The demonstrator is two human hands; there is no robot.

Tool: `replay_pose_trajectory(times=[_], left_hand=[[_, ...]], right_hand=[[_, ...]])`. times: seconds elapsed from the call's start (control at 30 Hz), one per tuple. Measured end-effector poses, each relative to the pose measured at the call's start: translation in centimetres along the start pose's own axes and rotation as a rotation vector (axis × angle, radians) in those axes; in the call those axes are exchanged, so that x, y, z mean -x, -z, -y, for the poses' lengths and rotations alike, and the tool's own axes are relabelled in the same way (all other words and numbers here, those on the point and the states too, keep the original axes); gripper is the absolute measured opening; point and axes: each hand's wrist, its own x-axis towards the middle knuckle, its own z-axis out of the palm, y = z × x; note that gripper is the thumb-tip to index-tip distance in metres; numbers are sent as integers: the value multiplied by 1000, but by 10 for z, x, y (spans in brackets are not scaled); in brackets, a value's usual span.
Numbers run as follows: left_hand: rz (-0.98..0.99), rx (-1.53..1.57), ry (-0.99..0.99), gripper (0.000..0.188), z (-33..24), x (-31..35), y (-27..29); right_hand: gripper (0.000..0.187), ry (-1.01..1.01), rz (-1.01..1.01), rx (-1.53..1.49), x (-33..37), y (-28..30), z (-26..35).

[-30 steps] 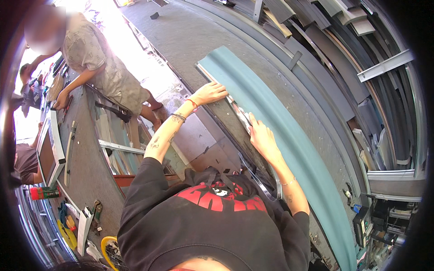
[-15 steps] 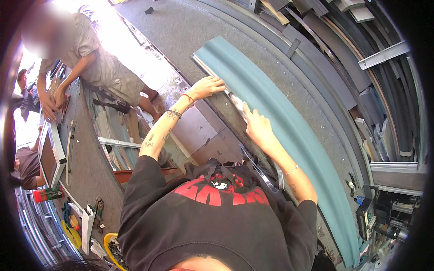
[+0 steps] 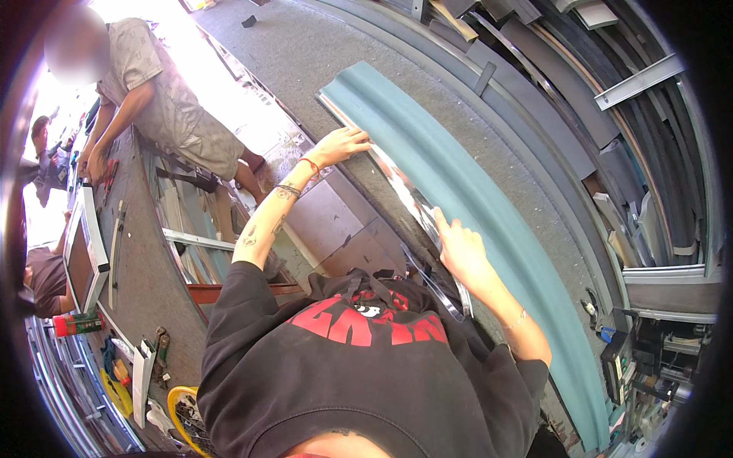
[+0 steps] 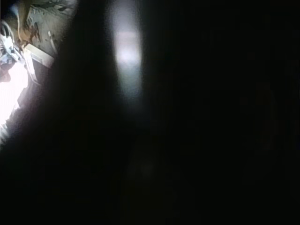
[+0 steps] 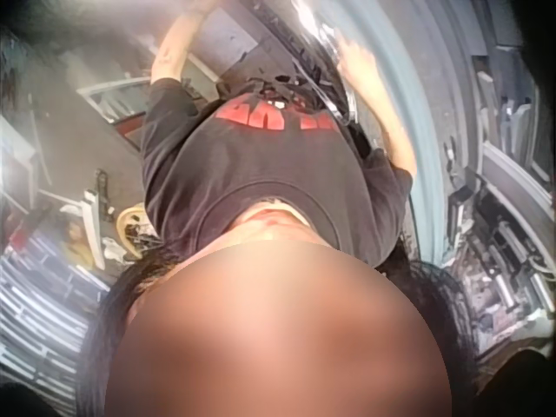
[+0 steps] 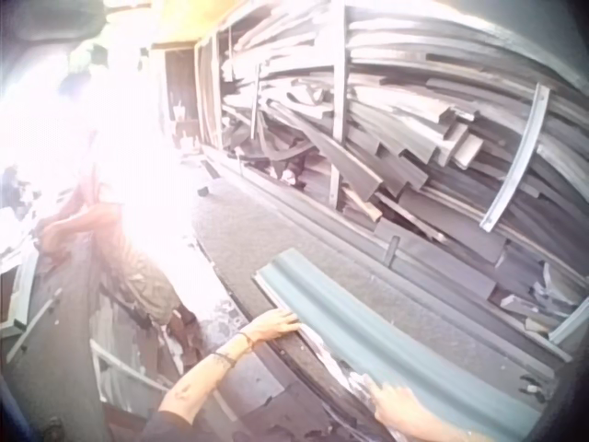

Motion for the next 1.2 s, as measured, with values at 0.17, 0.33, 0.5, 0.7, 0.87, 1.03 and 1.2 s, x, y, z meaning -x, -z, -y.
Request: replay_pose_trajectory(times=[0.17,0.33,0.5,0.7,0.87,1.03,1.2], left_hand=[[-105,-20,49,35,-8,4,-1],[-203,-67,207,33,-23,15,-6],[-255,-84,407,25,-40,21,-5],[-405,43,1085,27,-97,-1,-11],[-421,215,1383,44,-142,-36,-14],[-335,311,1321,38,-154,-51,-16],[-551,412,1296,27,-161,-39,-24]], right_hand=[[50,-122,106,-8,39,17,-1],[47,-72,-70,-164,40,26,0],[38,87,-424,-433,-6,5,10],[37,-157,-369,-1060,-50,-12,9],[41,-96,-435,-1283,-99,-34,-2],[39,-52,-359,-1121,-118,-66,-5],[37,-26,-435,-1109,-118,-81,-7]])
